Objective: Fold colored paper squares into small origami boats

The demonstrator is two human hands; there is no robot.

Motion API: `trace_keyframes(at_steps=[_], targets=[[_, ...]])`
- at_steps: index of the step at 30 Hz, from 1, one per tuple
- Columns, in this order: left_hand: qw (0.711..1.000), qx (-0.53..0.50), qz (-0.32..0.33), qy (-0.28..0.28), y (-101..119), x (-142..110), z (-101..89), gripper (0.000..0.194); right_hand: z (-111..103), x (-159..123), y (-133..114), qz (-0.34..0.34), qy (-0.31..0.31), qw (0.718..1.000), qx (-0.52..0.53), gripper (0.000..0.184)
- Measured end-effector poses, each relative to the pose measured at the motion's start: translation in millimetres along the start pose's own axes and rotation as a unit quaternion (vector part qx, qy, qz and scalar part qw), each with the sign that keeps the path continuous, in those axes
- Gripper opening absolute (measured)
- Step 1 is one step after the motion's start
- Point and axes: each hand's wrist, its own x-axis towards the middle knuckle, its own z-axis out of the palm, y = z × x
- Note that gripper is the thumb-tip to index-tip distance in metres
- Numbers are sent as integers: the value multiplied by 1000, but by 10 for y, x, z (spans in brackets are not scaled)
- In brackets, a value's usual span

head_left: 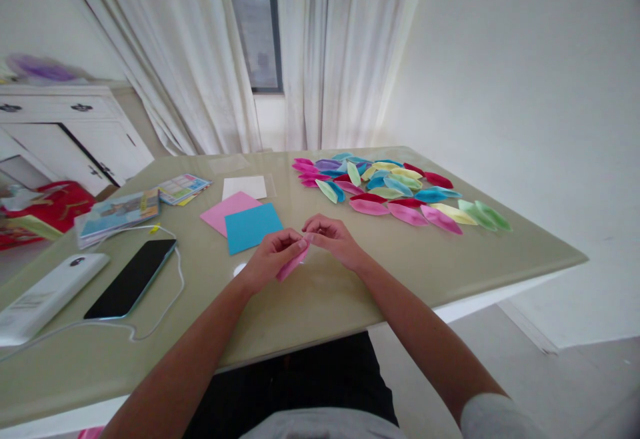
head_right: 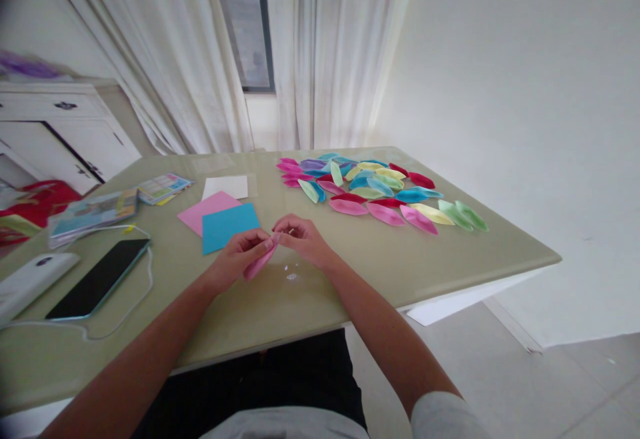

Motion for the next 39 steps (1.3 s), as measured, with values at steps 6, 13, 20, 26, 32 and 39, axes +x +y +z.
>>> trace_keyframes(at_steps=[6,13,20,26,32,39], targets=[[985,132,64,93,35,33,-191,30,-85,21,17,-27,60,997,-37,31],[971,195,77,112,-178,114,-455,28,-208,64,74,-62,94,990,-89,27],[979,184,26,80,-372,113,-602,30,-206,59,162,-45,44,982,-181,19],[980,187,24,60,-384,102,-686,30,-265,78,185,-23,27,967,-252,16],[974,216,49,45,-382,101,-674,29,-262,63,159,-25,4,954,-297,16],[956,288,56,4,-400,126,-697,30,-252,62,192,-22,-16,931,-364,3]])
